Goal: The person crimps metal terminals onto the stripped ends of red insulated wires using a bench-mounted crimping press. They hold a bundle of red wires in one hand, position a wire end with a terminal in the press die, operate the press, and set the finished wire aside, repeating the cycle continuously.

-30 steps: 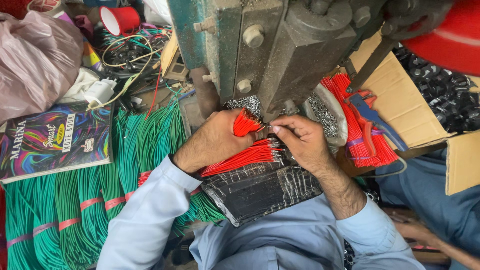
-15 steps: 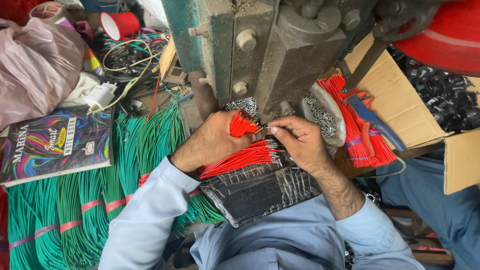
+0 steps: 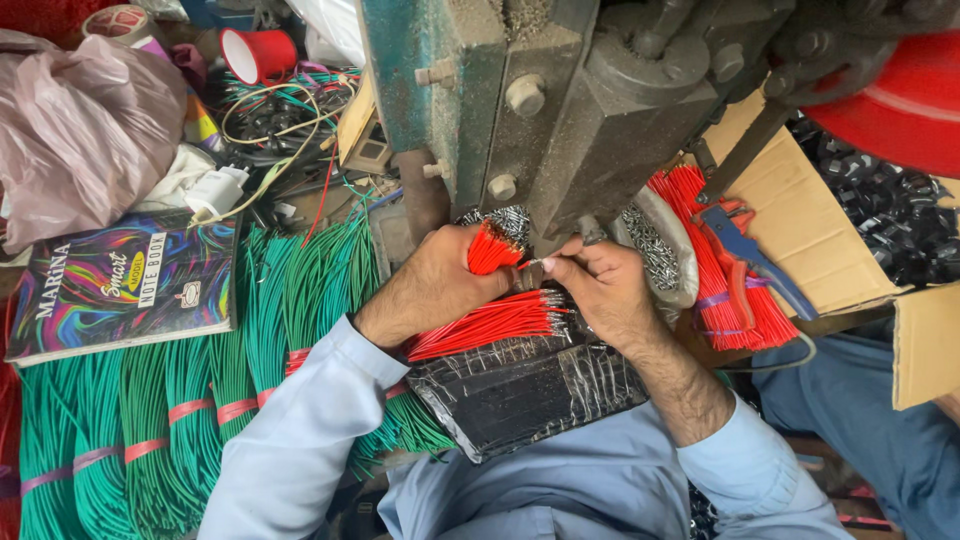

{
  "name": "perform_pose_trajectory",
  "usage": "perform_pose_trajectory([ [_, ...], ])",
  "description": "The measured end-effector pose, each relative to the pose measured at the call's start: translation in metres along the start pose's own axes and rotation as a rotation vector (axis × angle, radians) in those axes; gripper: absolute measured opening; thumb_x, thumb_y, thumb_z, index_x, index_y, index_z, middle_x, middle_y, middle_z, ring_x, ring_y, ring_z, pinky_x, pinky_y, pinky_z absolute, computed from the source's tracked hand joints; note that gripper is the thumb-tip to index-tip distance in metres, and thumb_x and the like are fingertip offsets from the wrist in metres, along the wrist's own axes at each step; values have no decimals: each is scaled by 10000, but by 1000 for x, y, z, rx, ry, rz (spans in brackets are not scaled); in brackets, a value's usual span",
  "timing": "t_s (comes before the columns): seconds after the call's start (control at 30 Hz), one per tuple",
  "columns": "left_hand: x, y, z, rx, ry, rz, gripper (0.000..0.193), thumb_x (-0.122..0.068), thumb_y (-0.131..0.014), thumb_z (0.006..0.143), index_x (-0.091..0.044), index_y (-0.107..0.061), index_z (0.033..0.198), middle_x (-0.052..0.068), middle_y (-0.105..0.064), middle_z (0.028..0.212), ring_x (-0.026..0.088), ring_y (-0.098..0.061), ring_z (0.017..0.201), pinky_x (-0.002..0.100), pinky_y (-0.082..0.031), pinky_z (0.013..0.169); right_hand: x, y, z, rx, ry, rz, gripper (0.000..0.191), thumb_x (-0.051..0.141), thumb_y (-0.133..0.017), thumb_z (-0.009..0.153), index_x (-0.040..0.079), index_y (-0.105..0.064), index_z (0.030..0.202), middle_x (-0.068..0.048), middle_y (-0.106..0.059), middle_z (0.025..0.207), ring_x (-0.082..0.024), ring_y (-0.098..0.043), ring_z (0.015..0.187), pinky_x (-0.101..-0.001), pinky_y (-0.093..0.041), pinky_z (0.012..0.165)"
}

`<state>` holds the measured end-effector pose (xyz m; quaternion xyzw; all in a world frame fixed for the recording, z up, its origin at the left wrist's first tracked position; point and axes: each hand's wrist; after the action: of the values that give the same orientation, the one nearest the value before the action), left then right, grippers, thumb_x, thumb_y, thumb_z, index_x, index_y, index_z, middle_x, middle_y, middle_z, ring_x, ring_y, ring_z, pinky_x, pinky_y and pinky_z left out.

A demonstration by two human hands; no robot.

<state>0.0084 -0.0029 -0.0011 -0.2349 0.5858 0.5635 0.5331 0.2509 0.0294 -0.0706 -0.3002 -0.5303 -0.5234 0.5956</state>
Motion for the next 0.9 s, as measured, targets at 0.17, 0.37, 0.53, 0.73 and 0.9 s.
perform_pose_trajectory([
  [0.17, -1, 1, 0, 0, -4, -7, 156, -110, -696, 842, 0, -686, 952, 105, -714, 738, 131, -652, 682, 333, -565, 689, 4, 0, 1, 30, -4, -18, 92, 63, -681, 988, -12, -733, 1004, -20, -761, 907, -50, -675, 857, -219, -563, 794],
  [0.37, -8, 0, -1, -32, 132, 65, 176, -130, -707, 829, 5, -672, 936, 121, -723, 720, 139, -666, 655, 348, -563, 673, 6, -3, 0, 9, 4, -130, 90, 71, -707, 974, -5, -743, 1005, -21, -758, 882, -50, -667, 832, -224, -563, 750],
  [0.53, -11, 2, -1, -29, 118, 73, 184, -133, -706, 823, 4, -667, 940, 123, -729, 729, 137, -675, 656, 346, -566, 678, 7, -4, 1, 3, 17, -101, 92, 71, -703, 971, -1, -737, 1016, -17, -759, 901, -50, -679, 850, -225, -572, 771],
  [0.73, -11, 3, -1, -19, 114, 55, 177, -123, -703, 828, 7, -663, 941, 117, -726, 725, 139, -666, 662, 343, -568, 683, 6, -3, 1, -13, 32, -184, 109, 84, -719, 959, 3, -745, 1026, -20, -759, 903, -53, -676, 850, -232, -573, 761],
  [0.9, -10, 2, -1, -23, 83, 21, 167, -110, -692, 829, 6, -668, 945, 105, -731, 739, 121, -667, 693, 337, -572, 697, 1, -2, 1, -7, 18, -140, 94, 75, -712, 966, -2, -742, 1011, -31, -764, 904, -63, -684, 852, -240, -580, 770],
])
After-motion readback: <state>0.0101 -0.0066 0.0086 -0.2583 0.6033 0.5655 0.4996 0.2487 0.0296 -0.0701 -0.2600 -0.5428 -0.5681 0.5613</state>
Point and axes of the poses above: each hand's wrist, its own z-axis towards the middle knuckle, its own y-axis out of the back of the hand, x = y × z
